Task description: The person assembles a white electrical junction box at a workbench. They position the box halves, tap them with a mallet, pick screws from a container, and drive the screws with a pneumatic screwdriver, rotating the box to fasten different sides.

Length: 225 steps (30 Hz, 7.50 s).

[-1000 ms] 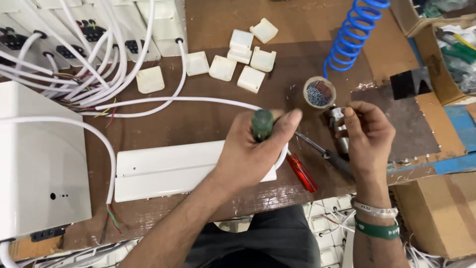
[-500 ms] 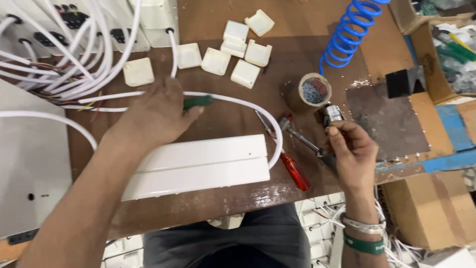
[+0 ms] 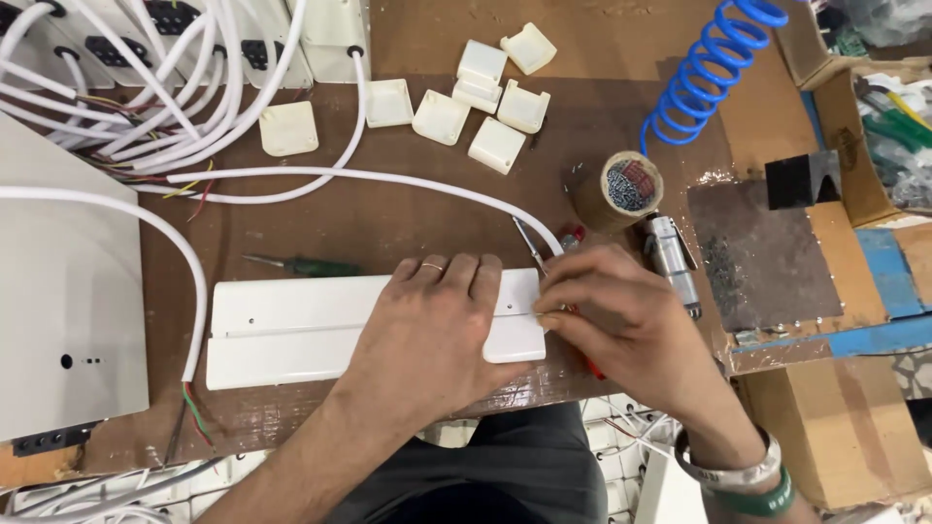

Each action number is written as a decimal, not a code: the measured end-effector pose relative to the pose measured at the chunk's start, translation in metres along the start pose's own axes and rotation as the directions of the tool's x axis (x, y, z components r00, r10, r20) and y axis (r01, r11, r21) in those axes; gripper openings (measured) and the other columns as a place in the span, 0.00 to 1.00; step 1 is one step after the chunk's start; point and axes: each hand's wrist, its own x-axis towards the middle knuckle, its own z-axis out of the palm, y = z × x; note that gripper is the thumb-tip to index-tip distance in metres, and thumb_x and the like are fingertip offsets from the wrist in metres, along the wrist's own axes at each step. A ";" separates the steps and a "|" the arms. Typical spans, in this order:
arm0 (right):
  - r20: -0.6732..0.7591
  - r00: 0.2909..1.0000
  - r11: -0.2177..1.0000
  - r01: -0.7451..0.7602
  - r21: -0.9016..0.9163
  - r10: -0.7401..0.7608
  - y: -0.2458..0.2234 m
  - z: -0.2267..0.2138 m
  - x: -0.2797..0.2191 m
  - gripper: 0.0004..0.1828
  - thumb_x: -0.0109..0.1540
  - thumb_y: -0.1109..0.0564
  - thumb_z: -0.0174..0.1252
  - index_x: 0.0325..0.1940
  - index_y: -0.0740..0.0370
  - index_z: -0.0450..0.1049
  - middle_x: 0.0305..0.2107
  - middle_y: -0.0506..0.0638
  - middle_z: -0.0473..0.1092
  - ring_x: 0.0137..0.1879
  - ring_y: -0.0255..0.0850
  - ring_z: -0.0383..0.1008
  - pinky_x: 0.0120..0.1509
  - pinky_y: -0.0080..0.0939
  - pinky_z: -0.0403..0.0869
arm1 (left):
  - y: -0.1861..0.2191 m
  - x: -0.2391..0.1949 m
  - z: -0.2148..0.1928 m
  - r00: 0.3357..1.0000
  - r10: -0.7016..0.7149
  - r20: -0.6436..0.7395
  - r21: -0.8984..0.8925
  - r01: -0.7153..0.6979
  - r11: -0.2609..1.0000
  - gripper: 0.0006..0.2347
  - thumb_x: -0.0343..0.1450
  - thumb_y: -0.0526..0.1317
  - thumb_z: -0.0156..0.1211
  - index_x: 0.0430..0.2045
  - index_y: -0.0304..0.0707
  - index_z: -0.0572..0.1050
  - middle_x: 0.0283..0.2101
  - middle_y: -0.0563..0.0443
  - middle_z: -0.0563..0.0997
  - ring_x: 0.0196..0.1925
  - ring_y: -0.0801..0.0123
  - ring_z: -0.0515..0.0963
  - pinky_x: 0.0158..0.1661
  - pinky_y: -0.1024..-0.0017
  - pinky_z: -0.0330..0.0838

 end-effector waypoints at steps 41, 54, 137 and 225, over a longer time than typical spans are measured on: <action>0.348 0.922 0.912 0.284 -0.297 -0.173 -0.035 -0.007 0.044 0.07 0.50 0.67 0.64 0.32 0.63 0.78 0.33 0.48 0.77 0.39 0.43 0.76 0.44 0.41 0.75 | 0.000 0.004 0.002 0.999 -0.004 0.046 -0.081 0.008 0.997 0.27 0.58 0.57 0.74 0.36 0.31 0.77 0.32 0.43 0.79 0.33 0.58 0.78 0.43 0.63 0.69; 0.344 0.916 0.895 0.318 -0.314 -0.205 -0.039 -0.008 0.043 0.09 0.51 0.65 0.65 0.35 0.63 0.78 0.34 0.50 0.76 0.38 0.44 0.75 0.43 0.43 0.74 | -0.001 0.004 0.003 0.999 0.007 0.041 -0.092 -0.004 0.996 0.29 0.59 0.61 0.75 0.34 0.29 0.78 0.32 0.43 0.79 0.33 0.58 0.78 0.42 0.63 0.69; -0.312 0.904 0.499 0.422 0.757 -0.291 -0.007 -0.006 0.048 0.05 0.64 0.62 0.52 0.43 0.55 0.65 0.26 0.48 0.66 0.25 0.34 0.65 0.31 0.31 0.69 | -0.002 0.006 0.010 0.997 -0.049 0.062 0.045 0.046 0.998 0.40 0.56 0.69 0.75 0.46 0.27 0.77 0.37 0.42 0.82 0.37 0.57 0.83 0.49 0.61 0.73; -0.051 0.904 0.526 0.292 0.799 -0.425 -0.008 0.028 0.060 0.20 0.59 0.55 0.68 0.50 0.60 0.69 0.22 0.46 0.66 0.22 0.33 0.63 0.25 0.30 0.65 | -0.002 0.009 0.007 0.994 -0.035 0.106 -0.010 0.036 0.999 0.33 0.58 0.66 0.74 0.40 0.33 0.79 0.35 0.43 0.84 0.37 0.55 0.84 0.47 0.59 0.74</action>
